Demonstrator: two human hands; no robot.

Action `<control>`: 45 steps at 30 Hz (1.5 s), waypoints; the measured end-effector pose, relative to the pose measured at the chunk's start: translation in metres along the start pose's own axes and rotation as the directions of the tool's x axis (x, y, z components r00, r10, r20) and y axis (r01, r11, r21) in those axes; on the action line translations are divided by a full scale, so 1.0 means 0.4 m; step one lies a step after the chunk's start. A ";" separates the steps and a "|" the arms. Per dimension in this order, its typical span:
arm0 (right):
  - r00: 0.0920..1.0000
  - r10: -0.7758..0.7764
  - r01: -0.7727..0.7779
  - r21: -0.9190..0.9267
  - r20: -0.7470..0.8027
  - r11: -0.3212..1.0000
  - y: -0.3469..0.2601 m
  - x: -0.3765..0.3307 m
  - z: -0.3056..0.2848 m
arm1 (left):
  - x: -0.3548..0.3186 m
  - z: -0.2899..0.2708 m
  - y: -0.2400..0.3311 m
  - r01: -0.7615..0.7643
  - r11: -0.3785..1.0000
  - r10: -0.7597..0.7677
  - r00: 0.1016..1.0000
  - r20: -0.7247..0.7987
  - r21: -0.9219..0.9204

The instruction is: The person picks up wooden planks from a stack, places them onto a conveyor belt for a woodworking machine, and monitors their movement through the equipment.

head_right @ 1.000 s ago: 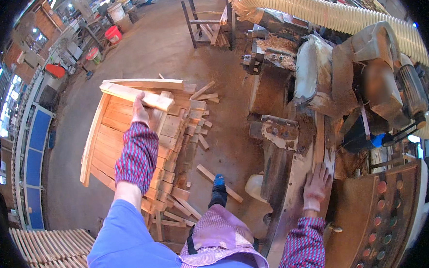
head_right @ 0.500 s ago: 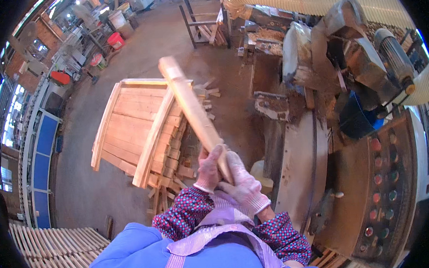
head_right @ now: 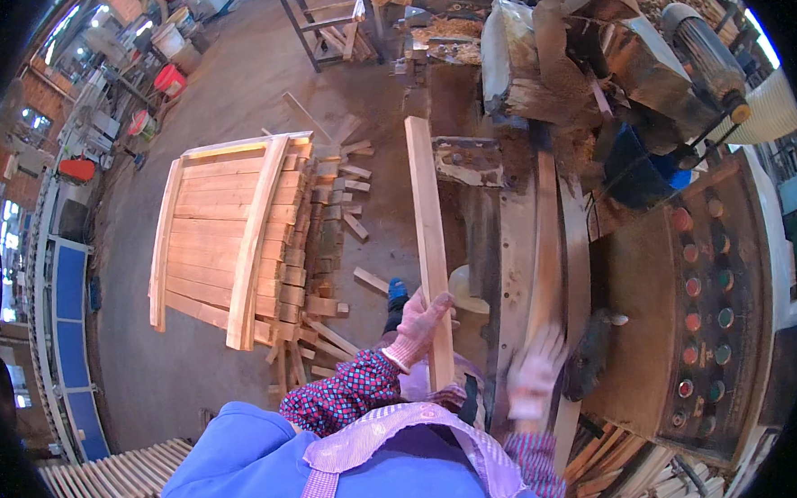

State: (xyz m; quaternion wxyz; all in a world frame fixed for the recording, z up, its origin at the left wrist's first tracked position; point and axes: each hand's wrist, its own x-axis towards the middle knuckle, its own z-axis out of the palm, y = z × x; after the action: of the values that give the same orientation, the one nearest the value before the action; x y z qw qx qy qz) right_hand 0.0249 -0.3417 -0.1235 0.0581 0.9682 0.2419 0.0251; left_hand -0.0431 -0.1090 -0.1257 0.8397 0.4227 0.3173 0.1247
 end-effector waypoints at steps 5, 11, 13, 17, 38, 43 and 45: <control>0.984 -0.003 0.008 0.027 -0.179 1.000 0.046 0.406 0.130 | 0.026 0.002 0.010 -0.054 0.998 0.054 0.998 0.009 0.012; 0.999 -0.027 -0.005 0.582 0.047 0.813 -0.053 0.478 -0.025 | 0.095 0.026 0.012 -0.255 0.961 0.264 0.961 -0.082 0.111; 0.952 -0.272 -0.104 0.983 0.143 0.150 -0.136 0.323 -0.098 | 0.099 0.038 0.018 -0.324 0.936 0.335 0.940 -0.068 0.139; 0.947 -0.306 -0.001 0.955 0.096 0.296 -0.191 0.071 -0.170 | 0.014 0.042 0.124 -0.204 0.789 0.039 0.958 0.284 0.579; 0.953 -0.035 0.099 0.198 -0.302 0.975 0.061 0.539 0.110 | -0.056 -0.510 0.415 -0.038 0.976 0.131 0.888 -0.440 0.214; 0.973 -0.231 0.038 0.985 0.003 0.171 -0.197 0.393 -0.086 | -0.040 -0.246 0.283 -0.050 0.996 0.051 0.999 0.006 -0.078; 0.848 -0.528 -0.003 0.997 -0.040 -0.081 -0.282 0.209 -0.180 | -0.027 -0.140 0.224 -0.028 0.994 0.034 0.998 0.059 -0.103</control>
State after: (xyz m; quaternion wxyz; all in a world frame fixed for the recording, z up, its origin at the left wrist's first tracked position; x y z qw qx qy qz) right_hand 0.0405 -0.1963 -0.0646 -0.5961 0.6278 0.3596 -0.3482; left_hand -0.0819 -0.0238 -0.0752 0.8674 0.3876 0.2785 0.1408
